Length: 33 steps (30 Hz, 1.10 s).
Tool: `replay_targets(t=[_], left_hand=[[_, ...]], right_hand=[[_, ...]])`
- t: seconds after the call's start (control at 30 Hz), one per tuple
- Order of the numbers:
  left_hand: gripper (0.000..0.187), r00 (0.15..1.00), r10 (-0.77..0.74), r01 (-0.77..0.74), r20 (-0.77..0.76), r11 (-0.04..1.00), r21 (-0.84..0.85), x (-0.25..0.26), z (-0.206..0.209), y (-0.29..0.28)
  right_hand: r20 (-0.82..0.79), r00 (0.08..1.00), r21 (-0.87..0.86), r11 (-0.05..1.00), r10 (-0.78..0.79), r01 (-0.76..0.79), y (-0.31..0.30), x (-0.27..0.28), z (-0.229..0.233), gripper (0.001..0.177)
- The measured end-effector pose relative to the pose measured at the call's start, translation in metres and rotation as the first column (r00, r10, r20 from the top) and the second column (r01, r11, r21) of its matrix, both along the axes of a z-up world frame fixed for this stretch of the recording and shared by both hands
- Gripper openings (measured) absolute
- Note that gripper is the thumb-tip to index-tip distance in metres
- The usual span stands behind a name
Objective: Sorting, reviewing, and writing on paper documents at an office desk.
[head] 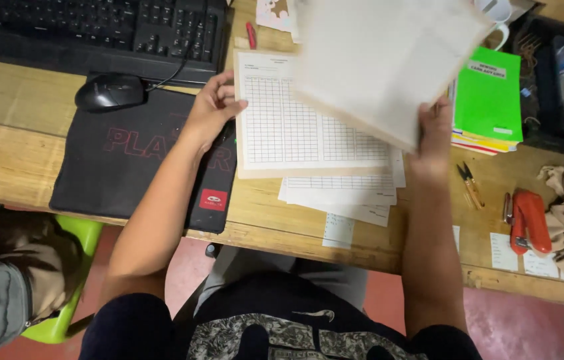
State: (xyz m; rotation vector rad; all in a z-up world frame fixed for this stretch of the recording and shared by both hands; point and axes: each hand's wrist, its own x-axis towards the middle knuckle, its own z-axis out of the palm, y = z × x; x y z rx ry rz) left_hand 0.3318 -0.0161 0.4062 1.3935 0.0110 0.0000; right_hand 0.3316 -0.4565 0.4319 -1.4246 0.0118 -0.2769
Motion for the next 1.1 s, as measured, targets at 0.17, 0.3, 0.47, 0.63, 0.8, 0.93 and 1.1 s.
replay_targets(t=[0.17, 0.3, 0.47, 0.63, 0.8, 0.93, 1.1], left_hand=[[0.052, 0.988, -0.001, -0.008, 0.153, 0.998, 0.06, 0.003, -0.011, 0.001], [0.049, 0.995, -0.015, 0.004, 0.099, 0.994, 0.112, -0.007, 0.012, 0.004], [0.053, 0.983, -0.006, -0.068, 0.186, 0.919, 0.389, -0.009, 0.018, 0.008], [0.055, 0.978, -0.01, -0.097, 0.208, 0.862, 0.497, -0.013, 0.023, 0.01], [0.044, 0.969, -0.077, -0.03, 0.236, 0.907, 0.42, -0.015, 0.033, 0.007], [0.028, 0.966, -0.065, -0.027, 0.251, 0.938, 0.346, -0.015, 0.037, 0.007], [0.024, 0.938, -0.065, -0.022, 0.341, 0.969, 0.246, -0.015, 0.036, 0.008]], right_hand=[[-0.046, 0.999, 0.338, 0.941, -0.009, 0.024, -0.026, -0.001, 0.0, 0.023], [-0.035, 0.999, 0.549, 0.836, 0.011, 0.011, -0.051, 0.009, -0.016, 0.03], [-0.074, 0.997, 0.675, 0.734, -0.036, 0.077, -0.07, 0.018, -0.034, 0.035], [-0.06, 0.998, 0.506, 0.862, 0.009, 0.023, -0.049, 0.006, -0.013, 0.046], [0.022, 1.0, 0.403, 0.915, 0.002, -0.011, -0.036, -0.002, -0.001, 0.058], [0.05, 0.999, 0.39, 0.921, 0.008, -0.027, -0.042, 0.003, -0.006, 0.049], [0.103, 0.993, 0.325, 0.941, 0.061, -0.092, -0.037, 0.002, 0.001, 0.041]])
